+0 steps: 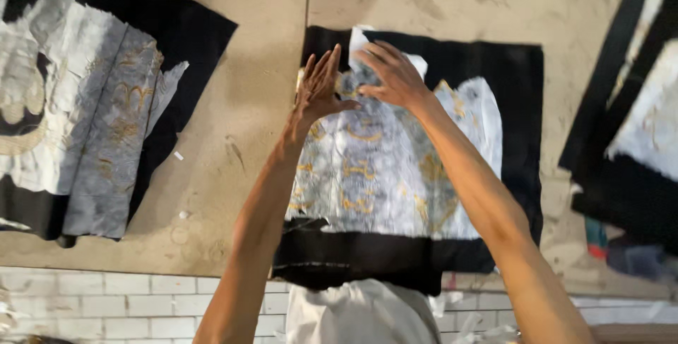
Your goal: The person peels a white transfer paper with gold Arabic calligraphy off a black fabric laid on a table. They lift and remove the paper in sections, smoothing and adjusting the fabric as they work.
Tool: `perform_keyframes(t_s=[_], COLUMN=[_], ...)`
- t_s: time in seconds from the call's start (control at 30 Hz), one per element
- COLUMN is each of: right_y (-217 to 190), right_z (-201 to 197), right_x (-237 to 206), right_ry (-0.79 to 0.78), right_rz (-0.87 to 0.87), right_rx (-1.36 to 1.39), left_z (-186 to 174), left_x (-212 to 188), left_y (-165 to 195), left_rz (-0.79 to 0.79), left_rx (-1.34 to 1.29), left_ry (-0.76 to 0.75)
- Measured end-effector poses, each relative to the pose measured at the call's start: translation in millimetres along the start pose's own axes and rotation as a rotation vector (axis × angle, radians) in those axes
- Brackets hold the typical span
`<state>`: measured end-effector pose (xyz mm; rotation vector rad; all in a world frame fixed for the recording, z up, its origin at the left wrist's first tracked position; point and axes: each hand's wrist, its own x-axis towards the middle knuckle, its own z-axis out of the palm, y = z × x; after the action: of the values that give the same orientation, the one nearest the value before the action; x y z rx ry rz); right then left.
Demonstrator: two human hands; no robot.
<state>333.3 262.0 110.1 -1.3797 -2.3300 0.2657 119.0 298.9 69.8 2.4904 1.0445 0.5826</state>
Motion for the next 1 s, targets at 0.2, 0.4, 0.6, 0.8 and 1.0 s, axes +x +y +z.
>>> perform_keyframes(t_s=[0.2,0.4,0.6,0.8,1.0], right_y=[16,41,58,56,61], right_z=[29,58,27,-11,-10], right_x=[62,18,-95,-203,-196], right_ry=[-0.098,-0.117,-0.047,-0.278,-0.185], right_rz=[-0.292,-0.226,-0.138,0.235,0.029], right_rx=[-0.305,-0.334,-0.264,-0.210,-0.304], left_z=[14,35,42,49,46], left_x=[5,0,1,1,4], left_y=[-22,-31,-34,-36,-32], left_rz=[-0.014,-0.009,-0.014,0.000,0.014], left_rx=[0.034,0.002,0.029,0.049,0.064], left_ry=[0.015,0.028,0.002,0.031,0.014])
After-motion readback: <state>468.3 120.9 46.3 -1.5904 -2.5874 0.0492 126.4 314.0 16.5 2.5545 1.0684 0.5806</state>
